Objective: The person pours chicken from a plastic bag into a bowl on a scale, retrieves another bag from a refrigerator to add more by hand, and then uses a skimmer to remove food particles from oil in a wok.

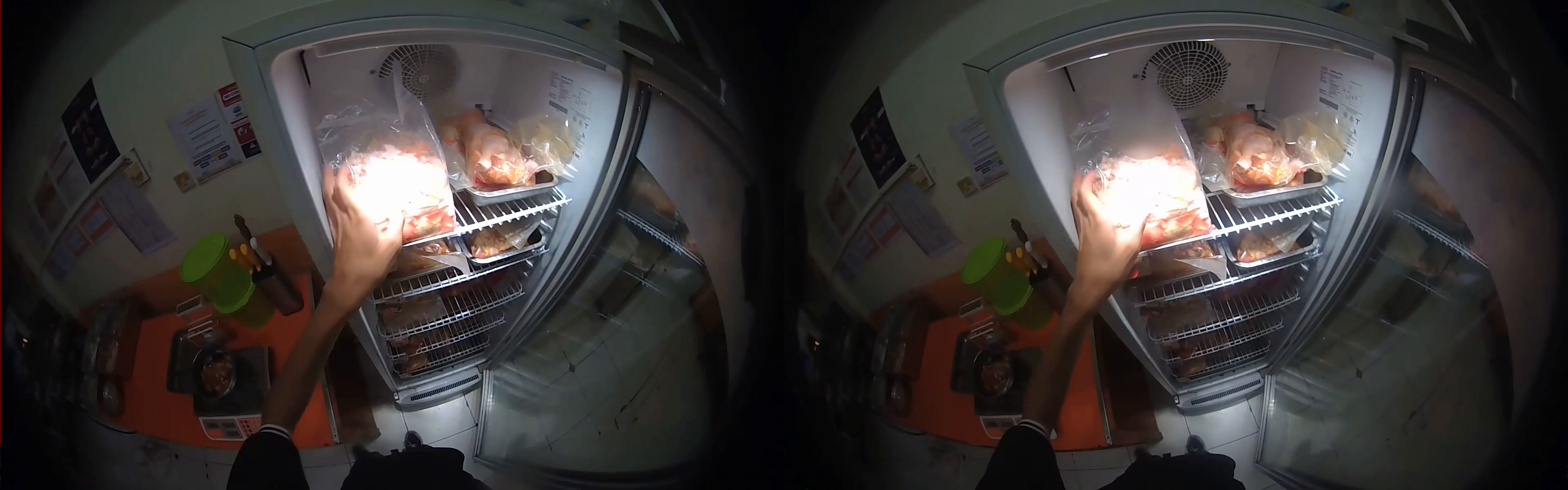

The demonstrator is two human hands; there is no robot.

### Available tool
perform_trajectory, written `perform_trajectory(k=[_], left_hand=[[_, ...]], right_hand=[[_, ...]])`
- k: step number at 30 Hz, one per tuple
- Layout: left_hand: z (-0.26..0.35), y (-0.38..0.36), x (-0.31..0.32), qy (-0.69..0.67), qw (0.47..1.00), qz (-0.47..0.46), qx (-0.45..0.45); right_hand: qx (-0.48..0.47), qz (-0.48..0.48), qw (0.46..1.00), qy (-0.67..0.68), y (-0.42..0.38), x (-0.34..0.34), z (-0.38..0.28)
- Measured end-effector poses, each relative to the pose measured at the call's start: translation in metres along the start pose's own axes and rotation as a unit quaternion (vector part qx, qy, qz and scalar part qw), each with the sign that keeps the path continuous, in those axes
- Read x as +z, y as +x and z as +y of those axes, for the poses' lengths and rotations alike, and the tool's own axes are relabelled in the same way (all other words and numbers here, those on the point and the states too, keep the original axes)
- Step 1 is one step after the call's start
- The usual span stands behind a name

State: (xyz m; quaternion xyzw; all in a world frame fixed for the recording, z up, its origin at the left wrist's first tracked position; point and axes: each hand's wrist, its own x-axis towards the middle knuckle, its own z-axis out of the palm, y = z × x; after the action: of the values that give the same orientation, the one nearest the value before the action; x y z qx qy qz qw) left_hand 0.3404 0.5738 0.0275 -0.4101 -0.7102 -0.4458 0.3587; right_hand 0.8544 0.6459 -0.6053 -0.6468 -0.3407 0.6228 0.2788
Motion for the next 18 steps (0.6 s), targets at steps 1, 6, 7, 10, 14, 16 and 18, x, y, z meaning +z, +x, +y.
perform_trajectory(k=[1, 6, 7, 10, 14, 16, 18], left_hand=[[0.000, 0.008, 0.008, 0.037, 0.999, 0.037, -0.002], [-0.014, 0.039, 0.036, -0.026, 0.991, 0.094, -0.086], [-0.018, 0.041, 0.037, -0.086, 0.987, 0.102, -0.095], [0.018, 0.046, 0.002, -0.084, 0.975, -0.036, -0.203], [0.016, 0.027, 0.007, -0.104, 0.991, 0.082, 0.017], [0.021, 0.019, 0.008, -0.071, 0.992, 0.094, 0.056], [0.032, 0.008, 0.001, -0.068, 0.993, 0.058, 0.072]], right_hand=[[0.019, -0.038, 0.999, -0.022, -0.003, 0.010, 0.009], [0.019, -0.349, 0.924, -0.155, -0.012, 0.046, 0.055], [-0.038, -0.439, 0.885, -0.147, -0.005, 0.058, 0.057], [-0.306, -0.482, 0.806, -0.160, -0.069, 0.176, -0.123], [-0.593, -0.320, 0.733, -0.095, -0.290, 0.264, -0.432], [-0.720, -0.129, 0.678, -0.077, -0.335, 0.285, -0.503], [-0.723, -0.236, 0.647, 0.042, -0.345, 0.326, -0.555]])
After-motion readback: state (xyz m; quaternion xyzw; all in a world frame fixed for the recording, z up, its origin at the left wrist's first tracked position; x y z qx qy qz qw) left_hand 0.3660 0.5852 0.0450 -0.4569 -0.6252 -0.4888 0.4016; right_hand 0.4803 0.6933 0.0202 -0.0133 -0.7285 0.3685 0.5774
